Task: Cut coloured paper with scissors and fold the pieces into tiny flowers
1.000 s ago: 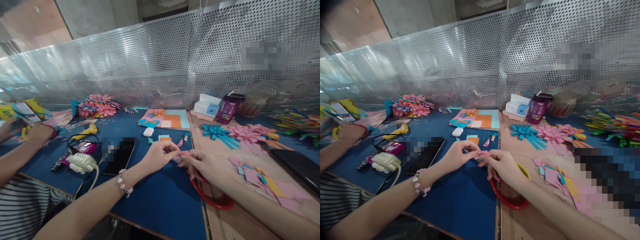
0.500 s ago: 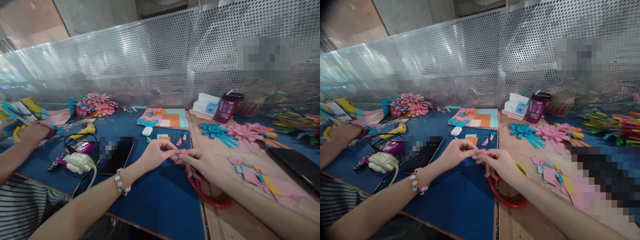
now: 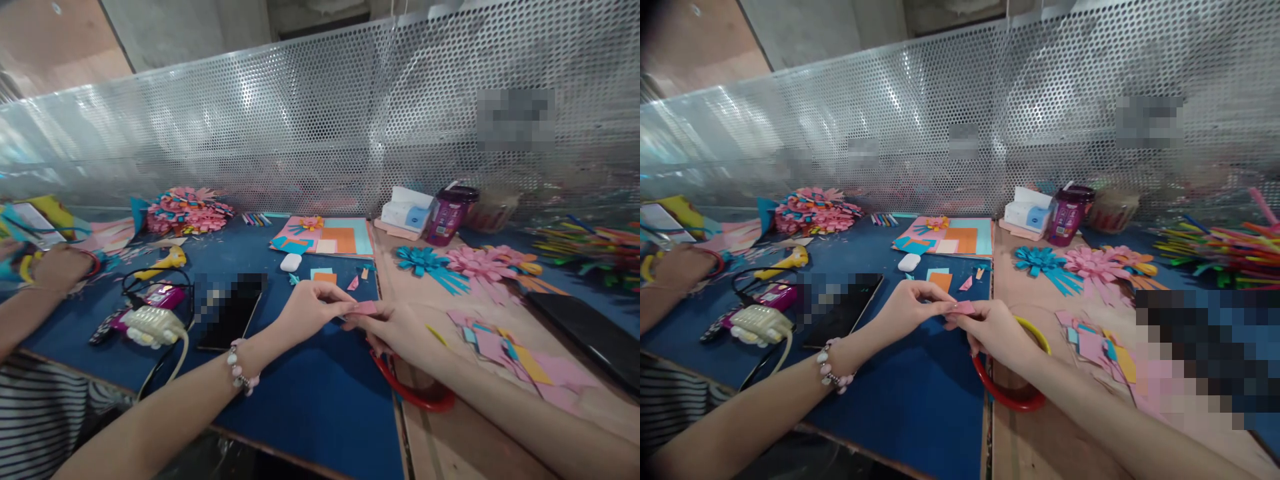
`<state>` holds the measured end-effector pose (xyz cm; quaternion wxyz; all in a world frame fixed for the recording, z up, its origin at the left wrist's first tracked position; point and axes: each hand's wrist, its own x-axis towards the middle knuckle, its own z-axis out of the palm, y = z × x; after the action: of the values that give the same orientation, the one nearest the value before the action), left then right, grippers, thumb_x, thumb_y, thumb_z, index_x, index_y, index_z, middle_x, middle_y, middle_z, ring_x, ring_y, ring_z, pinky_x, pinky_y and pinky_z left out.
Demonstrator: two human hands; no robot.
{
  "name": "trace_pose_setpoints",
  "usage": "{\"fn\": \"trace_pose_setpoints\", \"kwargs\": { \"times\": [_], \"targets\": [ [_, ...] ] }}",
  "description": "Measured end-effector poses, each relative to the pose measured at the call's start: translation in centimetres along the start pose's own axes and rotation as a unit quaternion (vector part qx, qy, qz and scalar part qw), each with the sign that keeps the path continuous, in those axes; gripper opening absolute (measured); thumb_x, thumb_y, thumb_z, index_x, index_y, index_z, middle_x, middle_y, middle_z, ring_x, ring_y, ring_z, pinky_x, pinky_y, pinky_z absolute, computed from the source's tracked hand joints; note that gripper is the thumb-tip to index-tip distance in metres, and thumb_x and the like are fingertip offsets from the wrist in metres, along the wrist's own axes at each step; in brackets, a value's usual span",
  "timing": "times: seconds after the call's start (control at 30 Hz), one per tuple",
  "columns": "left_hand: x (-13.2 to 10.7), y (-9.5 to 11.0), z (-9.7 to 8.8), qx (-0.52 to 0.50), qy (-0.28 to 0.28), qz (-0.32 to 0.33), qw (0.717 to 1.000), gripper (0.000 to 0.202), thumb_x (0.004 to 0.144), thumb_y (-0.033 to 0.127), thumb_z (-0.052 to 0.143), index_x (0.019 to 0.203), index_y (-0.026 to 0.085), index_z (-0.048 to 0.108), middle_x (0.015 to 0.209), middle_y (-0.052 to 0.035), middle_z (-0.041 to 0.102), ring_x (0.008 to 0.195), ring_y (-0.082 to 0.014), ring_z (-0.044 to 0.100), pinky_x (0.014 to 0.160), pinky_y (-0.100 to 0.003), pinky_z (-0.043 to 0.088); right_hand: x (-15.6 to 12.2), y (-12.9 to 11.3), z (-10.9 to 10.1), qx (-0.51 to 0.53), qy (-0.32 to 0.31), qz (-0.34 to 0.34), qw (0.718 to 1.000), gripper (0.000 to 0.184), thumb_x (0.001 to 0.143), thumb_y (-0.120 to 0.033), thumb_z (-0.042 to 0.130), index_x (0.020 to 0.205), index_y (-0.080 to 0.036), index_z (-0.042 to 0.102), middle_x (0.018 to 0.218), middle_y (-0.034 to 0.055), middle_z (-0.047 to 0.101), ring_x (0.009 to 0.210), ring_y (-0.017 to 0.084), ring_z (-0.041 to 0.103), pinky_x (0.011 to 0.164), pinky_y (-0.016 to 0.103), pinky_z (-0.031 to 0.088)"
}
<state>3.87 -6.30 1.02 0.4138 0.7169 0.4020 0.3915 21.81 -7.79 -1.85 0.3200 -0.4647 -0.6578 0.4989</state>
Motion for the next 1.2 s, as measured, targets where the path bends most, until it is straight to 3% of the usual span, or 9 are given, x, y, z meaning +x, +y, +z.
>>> {"fn": "trace_pose_setpoints", "kwargs": {
  "times": [0.63,0.9,1.07,1.2],
  "targets": [
    [0.0,-0.4,0.7,-0.068,-0.010,-0.012,0.998,0.017,0.074,0.028,0.065,0.079,0.012,0.069,0.078,-0.0071,0.069,0.070,-0.0146,0.063,0.068,-0.026,0.050,0.1,0.1,-0.2,-0.003,-0.007,-0.010,1.000,0.042,0.078,-0.053,0.056,0.073,-0.013,0.069,0.033,-0.0054,0.043,0.030,0.004,0.036,0.035,0.017,0.028],
    [0.5,-1.2,0.2,-0.103,0.032,-0.019,0.994,0.016,0.076,0.028,0.062,0.081,0.013,0.064,0.079,-0.0044,0.065,0.073,-0.0135,0.059,0.070,-0.025,0.047,0.0,-0.4,-0.2,0.058,0.005,-0.027,0.998,0.038,0.087,-0.049,0.045,0.076,-0.015,0.060,0.034,-0.0087,0.040,0.028,0.004,0.031,0.035,0.017,0.029],
    [0.7,-1.2,0.4,-0.142,-0.018,-0.035,0.989,0.027,0.083,0.038,0.053,0.087,0.013,0.063,0.084,-0.0059,0.065,0.077,-0.0158,0.059,0.070,-0.028,0.047,-0.2,-0.3,-0.2,0.051,0.022,-0.049,0.997,0.036,0.088,-0.046,0.046,0.071,-0.016,0.054,0.036,-0.0088,0.038,0.032,0.004,0.031,0.037,0.017,0.027],
    [0.6,-1.1,0.5,-0.149,-0.028,-0.036,0.988,0.030,0.083,0.040,0.053,0.091,0.014,0.063,0.088,-0.0054,0.064,0.080,-0.0155,0.058,0.072,-0.028,0.046,-0.2,0.1,-0.3,0.048,0.022,-0.069,0.996,0.036,0.089,-0.045,0.045,0.070,-0.016,0.052,0.039,-0.0083,0.038,0.035,0.004,0.031,0.038,0.017,0.024]
  ]
}}
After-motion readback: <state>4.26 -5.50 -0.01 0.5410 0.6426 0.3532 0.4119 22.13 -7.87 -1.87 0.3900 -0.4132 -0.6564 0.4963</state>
